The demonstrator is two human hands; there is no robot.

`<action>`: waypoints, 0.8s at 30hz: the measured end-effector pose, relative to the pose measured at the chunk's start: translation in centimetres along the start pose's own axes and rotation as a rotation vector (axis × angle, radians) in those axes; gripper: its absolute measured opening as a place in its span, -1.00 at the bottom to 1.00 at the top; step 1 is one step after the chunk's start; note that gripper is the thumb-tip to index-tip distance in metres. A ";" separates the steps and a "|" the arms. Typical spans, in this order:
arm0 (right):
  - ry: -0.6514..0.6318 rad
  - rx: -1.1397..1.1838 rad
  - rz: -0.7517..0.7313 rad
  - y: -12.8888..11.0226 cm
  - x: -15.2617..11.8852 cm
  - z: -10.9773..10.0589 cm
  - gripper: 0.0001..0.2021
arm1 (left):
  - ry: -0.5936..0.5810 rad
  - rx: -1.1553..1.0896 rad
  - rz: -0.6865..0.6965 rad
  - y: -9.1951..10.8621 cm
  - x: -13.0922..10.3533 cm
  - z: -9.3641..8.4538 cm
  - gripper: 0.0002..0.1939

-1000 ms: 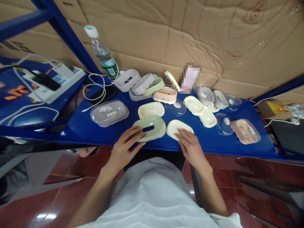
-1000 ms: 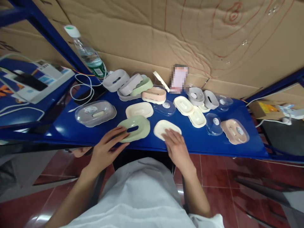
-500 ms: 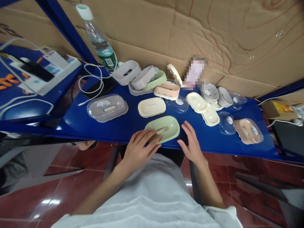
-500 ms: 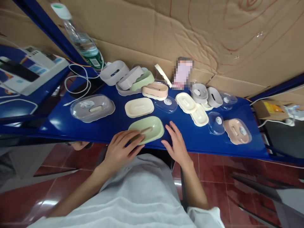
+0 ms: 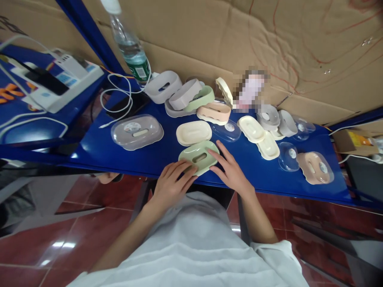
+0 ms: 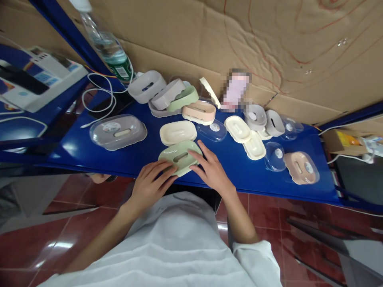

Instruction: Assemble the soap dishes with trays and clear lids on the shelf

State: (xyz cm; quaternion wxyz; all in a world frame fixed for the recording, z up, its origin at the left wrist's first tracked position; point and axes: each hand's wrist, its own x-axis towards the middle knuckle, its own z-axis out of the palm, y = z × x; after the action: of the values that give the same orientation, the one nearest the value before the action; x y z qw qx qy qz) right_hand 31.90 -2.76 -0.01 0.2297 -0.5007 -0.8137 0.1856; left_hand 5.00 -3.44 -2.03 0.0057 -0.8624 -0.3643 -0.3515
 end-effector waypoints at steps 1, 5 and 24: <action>0.001 0.008 0.002 0.1 0.1 0.1 -0.46 | -0.009 0.012 -0.004 0.0 0.0 -0.1 -0.67; -0.017 0.004 0.014 0.3 0.2 0.3 -0.48 | -0.043 0.042 0.011 0.1 -0.1 -0.1 -0.66; 0.052 -0.262 -0.074 -0.8 -3.0 0.8 -0.62 | -0.129 -0.175 0.009 -0.4 -0.4 1.4 -0.63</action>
State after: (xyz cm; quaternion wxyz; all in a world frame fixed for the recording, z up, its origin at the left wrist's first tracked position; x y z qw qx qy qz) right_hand 32.04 -5.85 -0.83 0.1900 -0.5006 -0.8427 0.0560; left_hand 5.33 -3.05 -3.43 -0.0915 -0.8821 -0.3281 -0.3254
